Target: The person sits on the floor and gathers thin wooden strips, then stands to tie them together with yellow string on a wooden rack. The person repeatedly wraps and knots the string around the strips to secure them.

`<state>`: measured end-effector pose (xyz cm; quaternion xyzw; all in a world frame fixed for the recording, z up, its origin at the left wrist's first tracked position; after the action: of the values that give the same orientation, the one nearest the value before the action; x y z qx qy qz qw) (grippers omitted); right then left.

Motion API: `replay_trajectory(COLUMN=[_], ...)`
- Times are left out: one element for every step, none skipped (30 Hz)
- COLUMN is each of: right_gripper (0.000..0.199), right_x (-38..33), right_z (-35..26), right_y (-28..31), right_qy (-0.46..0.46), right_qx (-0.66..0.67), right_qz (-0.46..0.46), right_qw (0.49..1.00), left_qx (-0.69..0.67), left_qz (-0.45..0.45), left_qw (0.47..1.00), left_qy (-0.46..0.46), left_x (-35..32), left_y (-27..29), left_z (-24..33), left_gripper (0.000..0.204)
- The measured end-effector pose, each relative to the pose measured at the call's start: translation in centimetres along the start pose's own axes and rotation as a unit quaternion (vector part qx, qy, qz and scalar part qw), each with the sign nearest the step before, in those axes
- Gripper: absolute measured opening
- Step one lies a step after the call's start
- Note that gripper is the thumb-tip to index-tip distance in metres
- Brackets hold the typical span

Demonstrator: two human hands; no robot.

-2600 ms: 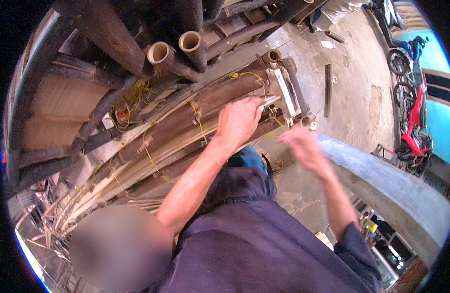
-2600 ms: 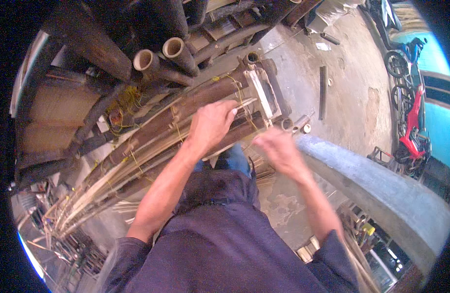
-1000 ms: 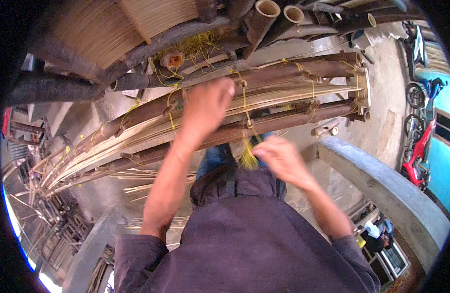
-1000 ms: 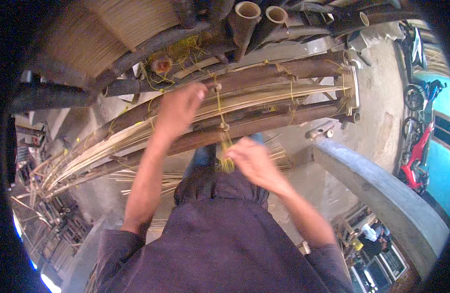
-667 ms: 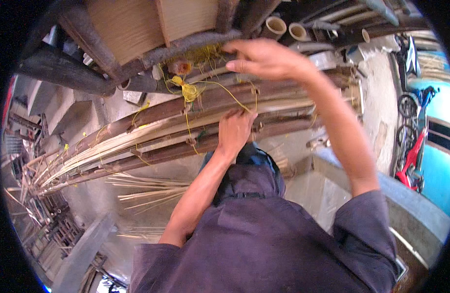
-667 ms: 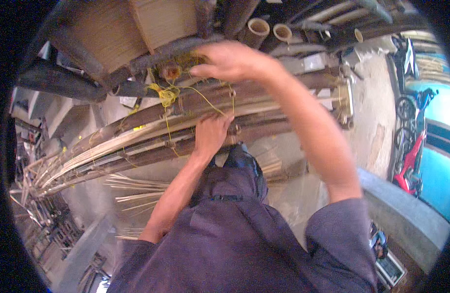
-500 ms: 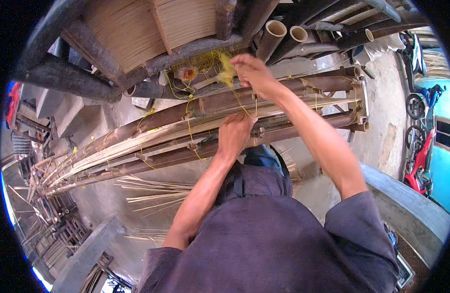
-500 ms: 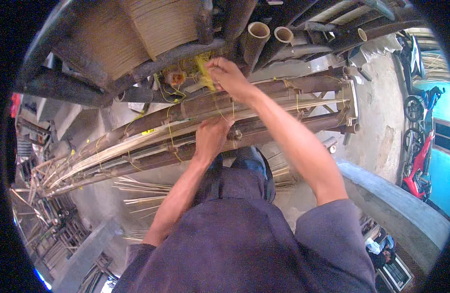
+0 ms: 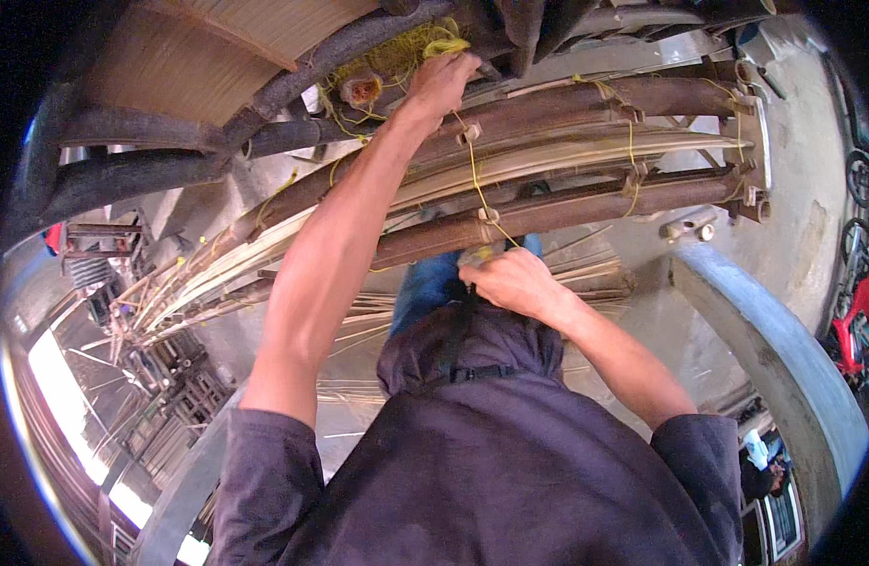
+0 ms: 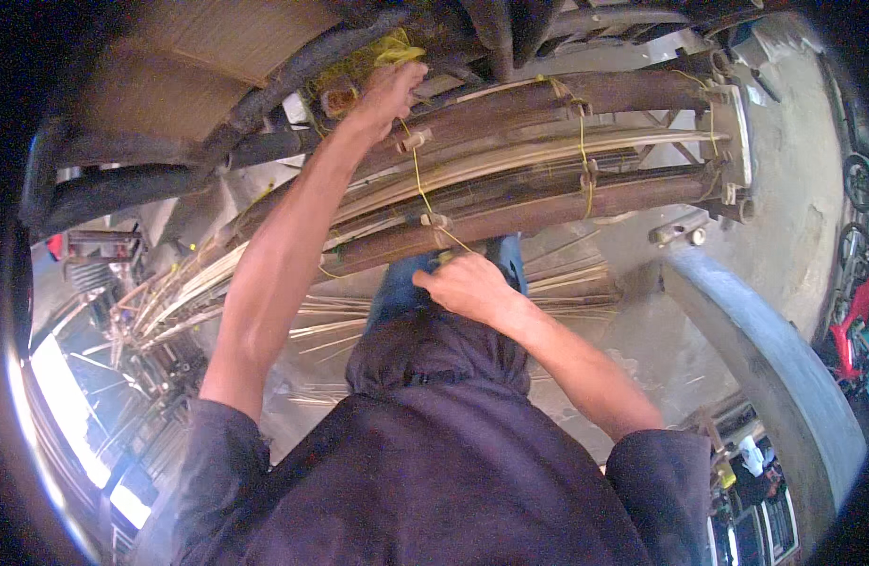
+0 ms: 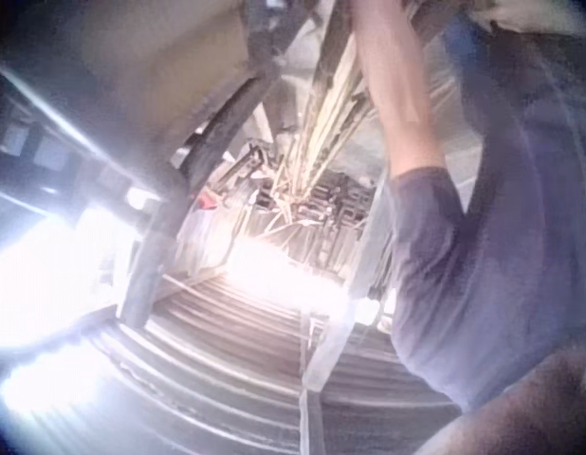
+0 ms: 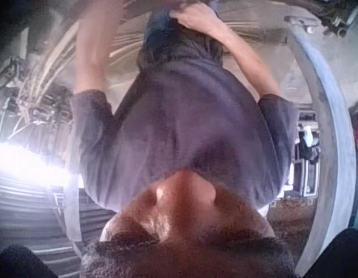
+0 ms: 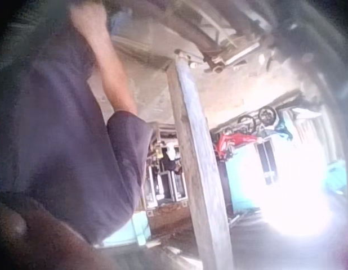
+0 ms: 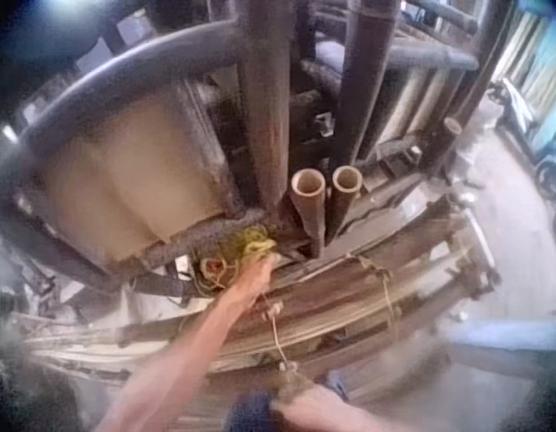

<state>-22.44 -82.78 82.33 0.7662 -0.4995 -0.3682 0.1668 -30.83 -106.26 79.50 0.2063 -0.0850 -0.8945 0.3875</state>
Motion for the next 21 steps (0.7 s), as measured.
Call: replay_trajectory(right_gripper=[0.014,0.014,0.014,0.036,0.043,0.050,0.057,0.059,0.061,0.056,0.054,0.053,0.052,0.039,0.029,0.020,0.017,0.013,0.011,0.015,0.012], right_x=[0.1,0.3,0.4,0.2,-0.7,-2.5,-3.9,-3.9,-3.9,-1.9,1.1,4.5,6.4,7.0,6.8,5.1,3.8,3.8,4.7,6.6,8.9], right_z=[0.1,-0.3,-0.9,-1.2,-1.6,-3.5,-5.5,-5.2,-5.8,-6.7,-6.0,-4.4,-2.9,-4.5,-7.5,-10.1,-13.6,-16.9,-21.5,-26.8,-29.1], right_y=[0.4,0.4,0.3,0.2,1.9,3.3,4.0,1.4,-2.3,-4.9,-8.5,-12.3,-13.9,-11.7,-8.5,-2.4,4.9,10.7,14.8,16.4,15.1], right_qy=[0.030,0.055,0.082,0.089,0.071,0.059,0.041,-0.039,-0.127,-0.144,-0.196,-0.249,-0.298,-0.233,-0.161,-0.111,-0.091,-0.091,-0.004,0.126,0.189], right_qx=[-0.014,-0.024,-0.035,-0.041,-0.032,-0.017,0.000,0.321,0.603,0.795,0.745,0.690,0.630,0.527,0.412,0.310,0.188,0.070,0.007,-0.047,-0.111], right_qz=[0.014,0.030,0.045,0.051,0.098,0.142,0.187,0.086,-0.023,-0.023,0.004,0.034,0.058,0.065,0.068,0.160,0.208,0.161,0.188,0.165,0.129], right_qw=[0.999,0.998,0.995,0.994,0.992,0.988,0.981,0.942,0.787,0.589,0.638,0.679,0.715,0.815,0.894,0.930,0.956,0.980,0.982,0.977,0.967], left_qx=[-0.020,-0.037,-0.053,-0.016,0.019,0.057,0.129,0.200,0.262,0.235,0.208,0.179,0.169,0.158,0.193,0.229,0.215,0.222,0.237,0.147,0.133], left_qz=[-0.020,-0.048,-0.075,-0.101,-0.114,-0.122,-0.101,-0.075,-0.053,-0.035,-0.017,-0.002,-0.024,-0.051,-0.064,-0.068,-0.025,-0.028,-0.086,0.049,0.095], left_qw=[0.999,0.997,0.993,0.993,0.993,0.991,0.984,0.968,0.943,0.949,0.952,0.954,0.963,0.971,0.968,0.963,0.956,0.948,0.948,0.947,0.935], left_qy=[0.027,0.053,0.080,0.054,0.025,0.004,-0.064,-0.132,-0.198,-0.209,-0.226,-0.242,-0.211,-0.173,-0.148,-0.124,-0.199,-0.225,-0.193,-0.281,-0.316], left_x=[0.9,1.2,1.3,1.6,1.8,1.5,1.0,0.2,-1.1,-2.7,-4.6,-6.8,-8.9,-11.5,-14.3,-16.4,-18.5,-20.4,-21.0,-21.9,-22.1], left_y=[-1.0,-1.6,-1.7,-1.1,1.0,3.8,7.3,10.9,13.0,14.8,16.4,17.6,18.0,17.8,18.1,18.5,18.4,17.3,15.2,15.5,15.3], left_z=[-1.9,-2.7,-3.6,-3.7,-3.2,-3.3,-2.3,-1.2,-0.2,-0.3,0.1,0.7,1.1,0.9,0.0,-0.5,-1.9,-3.4,-5.4,-5.3,-4.7], left_gripper=[0.033,0.033,0.032,0.033,0.034,0.036,0.034,0.032,0.030,0.030,0.029,0.028,0.031,0.034,0.034,0.034,0.019,0.020,0.021,0.020,0.019])
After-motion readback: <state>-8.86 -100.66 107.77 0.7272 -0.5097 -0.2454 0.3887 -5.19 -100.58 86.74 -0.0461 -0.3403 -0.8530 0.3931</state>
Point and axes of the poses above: each hand's wrist, its own x-axis towards the middle knuckle, its own y-axis out of the back of the hand, z = x × y, the point moved 9 cm from there along x, towards the middle knuckle, and after that the axes turned 8 degrees about -y, right-handed, at the moved point
